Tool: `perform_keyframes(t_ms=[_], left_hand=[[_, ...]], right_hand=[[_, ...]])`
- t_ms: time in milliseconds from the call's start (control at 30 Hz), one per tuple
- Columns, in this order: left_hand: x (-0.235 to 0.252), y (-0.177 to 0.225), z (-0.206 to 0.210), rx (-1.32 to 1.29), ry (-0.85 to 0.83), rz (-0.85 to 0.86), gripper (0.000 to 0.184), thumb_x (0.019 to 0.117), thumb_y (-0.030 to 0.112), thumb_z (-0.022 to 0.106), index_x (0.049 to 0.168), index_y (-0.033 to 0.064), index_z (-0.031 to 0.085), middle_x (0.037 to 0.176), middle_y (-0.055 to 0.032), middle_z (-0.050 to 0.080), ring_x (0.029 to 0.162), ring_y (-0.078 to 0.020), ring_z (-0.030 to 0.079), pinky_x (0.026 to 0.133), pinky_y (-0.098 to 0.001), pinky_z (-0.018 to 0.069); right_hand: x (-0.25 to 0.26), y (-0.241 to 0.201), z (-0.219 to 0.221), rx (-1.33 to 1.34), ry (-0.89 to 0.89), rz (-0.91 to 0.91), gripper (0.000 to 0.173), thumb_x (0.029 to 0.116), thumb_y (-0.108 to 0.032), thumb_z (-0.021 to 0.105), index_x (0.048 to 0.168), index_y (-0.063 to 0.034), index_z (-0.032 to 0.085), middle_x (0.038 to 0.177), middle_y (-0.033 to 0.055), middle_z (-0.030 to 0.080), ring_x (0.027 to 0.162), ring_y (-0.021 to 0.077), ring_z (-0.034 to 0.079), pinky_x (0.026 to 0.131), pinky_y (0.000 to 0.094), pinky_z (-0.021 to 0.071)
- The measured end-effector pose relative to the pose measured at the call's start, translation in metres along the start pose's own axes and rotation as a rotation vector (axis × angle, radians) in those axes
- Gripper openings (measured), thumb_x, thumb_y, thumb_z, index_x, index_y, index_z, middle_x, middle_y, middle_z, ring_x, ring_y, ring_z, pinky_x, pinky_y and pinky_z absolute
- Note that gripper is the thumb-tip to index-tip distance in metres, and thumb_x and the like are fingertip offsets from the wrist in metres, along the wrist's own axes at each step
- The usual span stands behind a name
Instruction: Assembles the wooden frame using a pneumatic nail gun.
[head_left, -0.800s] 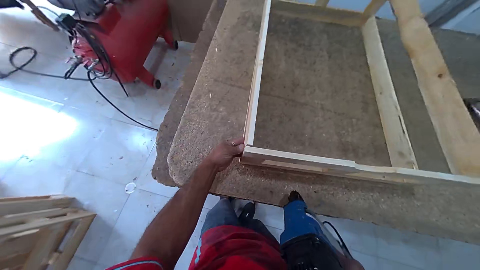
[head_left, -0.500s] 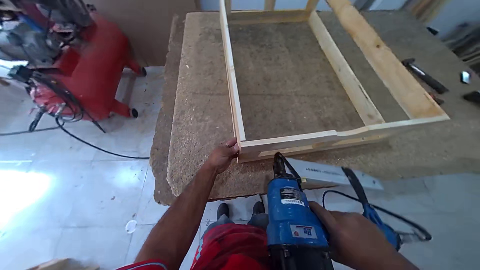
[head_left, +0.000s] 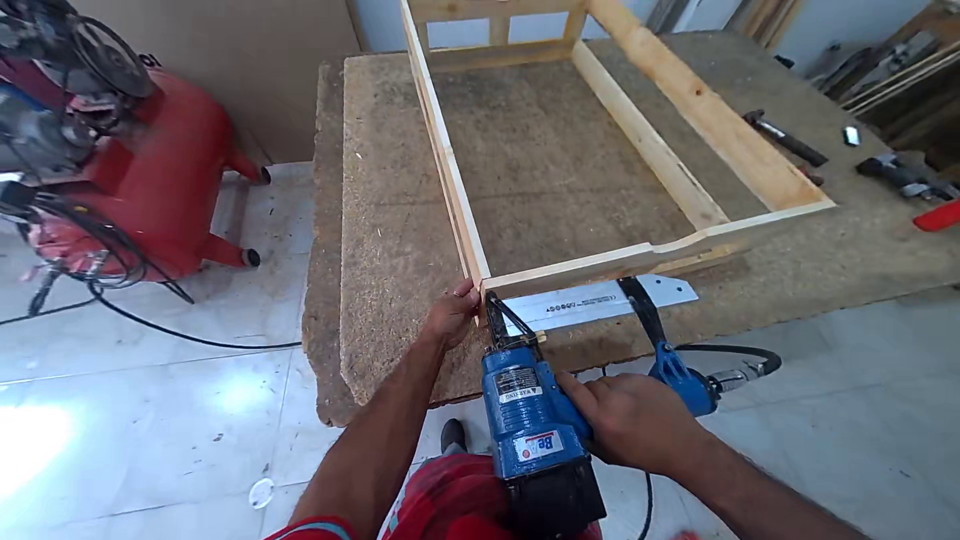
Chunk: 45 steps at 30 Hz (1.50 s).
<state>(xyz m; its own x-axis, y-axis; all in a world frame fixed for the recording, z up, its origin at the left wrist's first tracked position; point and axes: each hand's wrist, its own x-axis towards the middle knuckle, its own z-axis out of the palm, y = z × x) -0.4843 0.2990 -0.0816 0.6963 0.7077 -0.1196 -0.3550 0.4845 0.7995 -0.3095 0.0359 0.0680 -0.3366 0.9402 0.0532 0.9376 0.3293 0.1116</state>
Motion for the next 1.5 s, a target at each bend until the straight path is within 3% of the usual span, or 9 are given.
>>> perform_keyframes(t_ms=[133,300,1500], left_hand=[[0.003,-0.001,-0.003,0.016,-0.002,-0.014,0.048,0.1005,0.009,0.054,0.148,0.0048,0.049,0.131,-0.0143,0.065,0.113,-0.0213,0.064,0.099,-0.0408,0.0528],[0.001,0.0,0.001,0.039,0.01,-0.004,0.044,0.1005,0.009,0.054,0.144,0.0059,0.053,0.125,-0.0128,0.068,0.108,-0.0195,0.066,0.096,-0.0397,0.0548],[0.002,0.004,-0.006,0.02,-0.073,-0.034,0.046,0.0988,0.005,0.052,0.145,0.0043,0.052,0.131,-0.0128,0.066,0.115,-0.0205,0.064,0.101,-0.0405,0.0523]], right_hand=[[0.0,0.003,0.003,-0.009,0.003,0.006,0.072,0.0687,-0.042,0.08,0.13,-0.0089,0.061,0.072,0.0031,0.068,0.063,0.0217,0.07,0.053,0.0399,0.0569],[0.002,0.005,0.001,0.001,0.013,-0.004,0.072,0.0675,-0.04,0.081,0.13,-0.0086,0.062,0.072,0.0035,0.068,0.062,0.0223,0.069,0.053,0.0404,0.0568],[0.001,0.011,0.031,0.044,0.028,-0.04,0.065,0.0715,-0.038,0.077,0.127,-0.0066,0.061,0.068,0.0023,0.065,0.058,0.0206,0.067,0.048,0.0374,0.0539]])
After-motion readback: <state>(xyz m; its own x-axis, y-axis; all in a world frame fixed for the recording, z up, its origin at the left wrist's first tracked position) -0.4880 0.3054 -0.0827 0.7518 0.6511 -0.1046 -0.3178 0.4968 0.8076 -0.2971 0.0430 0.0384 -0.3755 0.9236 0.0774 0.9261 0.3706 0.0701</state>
